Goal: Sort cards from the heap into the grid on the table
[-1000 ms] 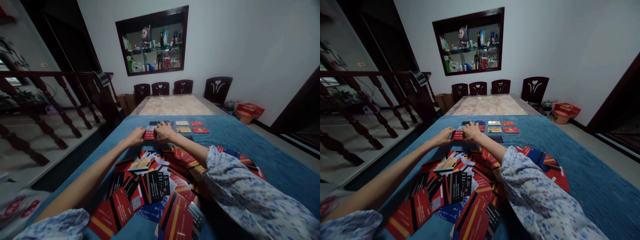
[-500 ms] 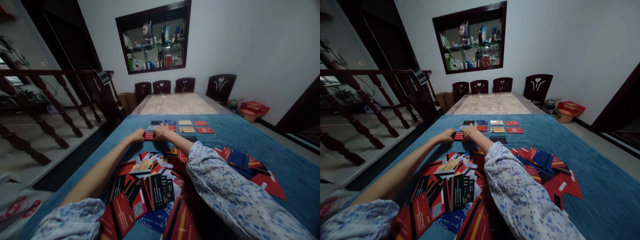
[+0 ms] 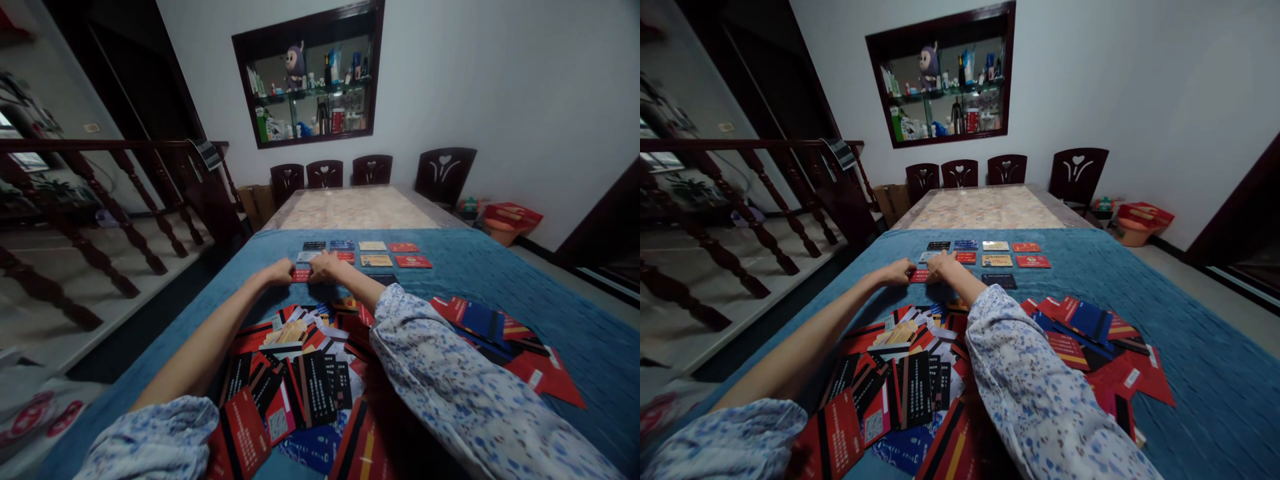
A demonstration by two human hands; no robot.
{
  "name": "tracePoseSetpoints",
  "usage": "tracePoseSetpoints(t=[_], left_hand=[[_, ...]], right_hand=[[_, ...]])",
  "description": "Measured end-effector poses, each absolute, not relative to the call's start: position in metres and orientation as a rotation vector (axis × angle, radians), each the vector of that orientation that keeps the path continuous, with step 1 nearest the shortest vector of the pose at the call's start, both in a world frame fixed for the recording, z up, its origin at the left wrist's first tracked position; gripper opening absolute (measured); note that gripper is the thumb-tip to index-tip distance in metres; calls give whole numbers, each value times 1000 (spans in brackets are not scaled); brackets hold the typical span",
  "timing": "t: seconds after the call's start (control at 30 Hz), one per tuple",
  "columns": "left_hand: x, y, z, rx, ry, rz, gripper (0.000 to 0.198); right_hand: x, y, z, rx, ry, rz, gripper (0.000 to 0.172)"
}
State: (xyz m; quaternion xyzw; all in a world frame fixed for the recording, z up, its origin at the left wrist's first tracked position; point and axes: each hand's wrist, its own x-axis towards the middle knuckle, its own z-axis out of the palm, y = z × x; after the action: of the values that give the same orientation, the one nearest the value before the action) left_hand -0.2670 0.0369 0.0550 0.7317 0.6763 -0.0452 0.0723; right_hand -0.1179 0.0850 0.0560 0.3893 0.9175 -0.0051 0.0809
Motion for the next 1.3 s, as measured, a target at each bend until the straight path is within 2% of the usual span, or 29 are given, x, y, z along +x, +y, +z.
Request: tracePoseSetpoints(t=[0.3,0.87,1.0,1.3], left_hand=[[-260,39,47,2102,2145,-172,28],[-252,26,41,2100,2253,-104,40],[-248,16,39,2122,2279,-76,40],[-218,-17,54,2212,2289,-102,38]], right_hand=[[-119,86,54,1121,2757,36,43],[-94,80,68,993,2873,204,38],[-70,77,72,943,2930,306,39],[-7,62,67,1031,2984,265,30]])
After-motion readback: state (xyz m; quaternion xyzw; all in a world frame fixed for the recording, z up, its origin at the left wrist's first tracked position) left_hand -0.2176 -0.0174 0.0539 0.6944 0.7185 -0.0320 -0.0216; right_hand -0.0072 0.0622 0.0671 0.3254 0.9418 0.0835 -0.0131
